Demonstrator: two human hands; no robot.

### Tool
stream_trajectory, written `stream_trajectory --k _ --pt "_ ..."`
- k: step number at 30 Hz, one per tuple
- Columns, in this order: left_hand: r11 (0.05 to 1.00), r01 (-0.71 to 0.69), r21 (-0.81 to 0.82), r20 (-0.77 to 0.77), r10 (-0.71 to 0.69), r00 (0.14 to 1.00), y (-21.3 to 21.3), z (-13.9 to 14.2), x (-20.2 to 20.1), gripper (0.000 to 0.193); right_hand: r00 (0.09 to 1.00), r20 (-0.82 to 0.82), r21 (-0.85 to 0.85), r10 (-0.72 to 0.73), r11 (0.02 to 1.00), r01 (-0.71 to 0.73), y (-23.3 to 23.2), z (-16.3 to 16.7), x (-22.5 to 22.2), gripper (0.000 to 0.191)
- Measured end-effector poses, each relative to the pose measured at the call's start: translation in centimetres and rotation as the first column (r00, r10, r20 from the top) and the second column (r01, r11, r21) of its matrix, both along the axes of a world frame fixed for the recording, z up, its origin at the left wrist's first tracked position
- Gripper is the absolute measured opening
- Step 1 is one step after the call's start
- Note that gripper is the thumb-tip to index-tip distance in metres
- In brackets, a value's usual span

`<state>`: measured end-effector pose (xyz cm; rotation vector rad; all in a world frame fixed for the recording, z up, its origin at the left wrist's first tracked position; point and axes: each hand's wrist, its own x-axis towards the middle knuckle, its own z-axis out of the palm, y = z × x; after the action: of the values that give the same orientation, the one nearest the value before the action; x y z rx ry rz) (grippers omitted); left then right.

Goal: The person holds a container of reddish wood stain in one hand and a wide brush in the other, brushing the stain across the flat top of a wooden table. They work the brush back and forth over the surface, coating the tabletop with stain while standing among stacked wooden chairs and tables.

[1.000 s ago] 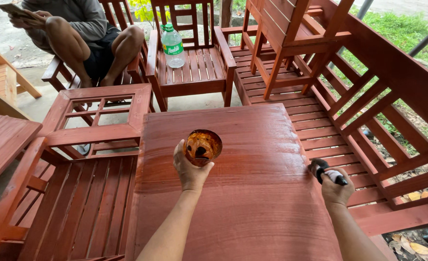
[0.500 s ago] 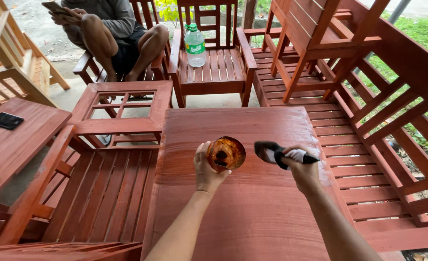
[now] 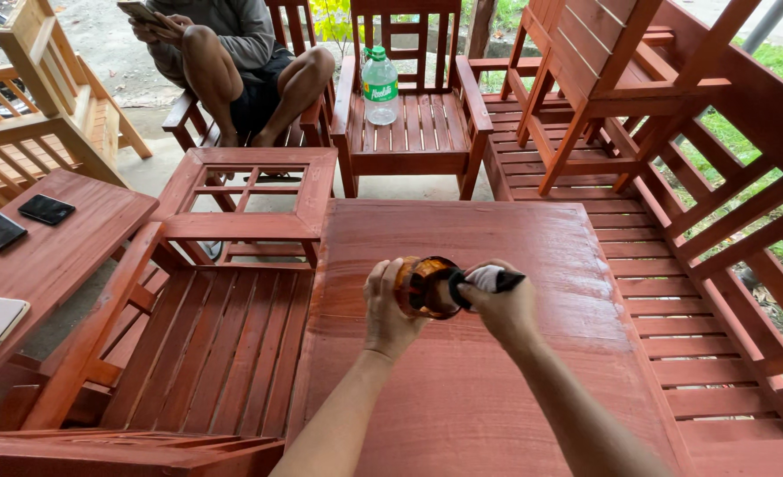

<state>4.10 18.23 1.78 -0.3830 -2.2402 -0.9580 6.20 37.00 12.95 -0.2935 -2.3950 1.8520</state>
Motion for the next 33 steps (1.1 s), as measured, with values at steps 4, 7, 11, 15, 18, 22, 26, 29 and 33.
stream_trajectory --k 4,7,11,15,18,22,26,29,33 --pt "0.999 0.013 -0.041 0.062 -0.011 0.998 0.0 0.8 0.5 0.102 0.998 -0.057 0.041 -0.033 0.999 0.035 -2.0 -1.5 -0.3 0.012" --pt "0.997 0.014 -0.075 0.114 -0.005 0.993 -0.2 0.9 0.9 0.097 0.994 -0.107 0.071 -0.038 0.996 0.045 -3.1 -2.1 -0.1 0.013" --pt "0.996 0.003 -0.086 0.159 0.011 0.987 -0.7 0.9 1.2 0.094 0.991 0.136 0.014 -0.005 1.000 0.003 -4.5 -1.9 0.3 0.012" --pt "0.998 -0.007 -0.063 0.247 0.022 0.969 -1.6 0.8 1.0 0.103 0.994 0.054 0.061 0.091 0.994 -0.095 -5.0 -2.3 0.4 0.012" --pt "0.998 -0.027 -0.064 0.239 0.041 0.970 -3.2 0.4 0.4 0.109 0.991 -0.090 -0.017 0.098 0.995 -0.100 -3.9 -4.1 -0.5 0.014" --pt "0.983 -0.175 -0.058 0.245 0.184 0.952 -6.8 -0.7 0.3 0.114 0.996 -0.089 -0.514 0.012 0.856 -0.056 -0.4 -8.0 -2.1 0.017" --pt "0.949 -0.313 -0.046 0.305 0.312 0.900 -10.7 -1.7 0.7 0.116 0.998 0.049 -0.751 -0.034 0.658 0.059 1.9 -13.2 -1.7 0.022" --pt "0.929 -0.367 -0.038 0.289 0.362 0.886 -12.4 -2.1 1.0 0.117 0.993 0.118 -0.705 -0.020 0.703 0.098 1.3 -17.0 -0.1 0.024" --pt "0.918 -0.396 -0.007 0.295 0.380 0.877 -13.5 -1.9 1.0 0.117 0.979 0.204 -0.648 0.015 0.751 0.123 -0.6 -19.8 0.9 0.022"
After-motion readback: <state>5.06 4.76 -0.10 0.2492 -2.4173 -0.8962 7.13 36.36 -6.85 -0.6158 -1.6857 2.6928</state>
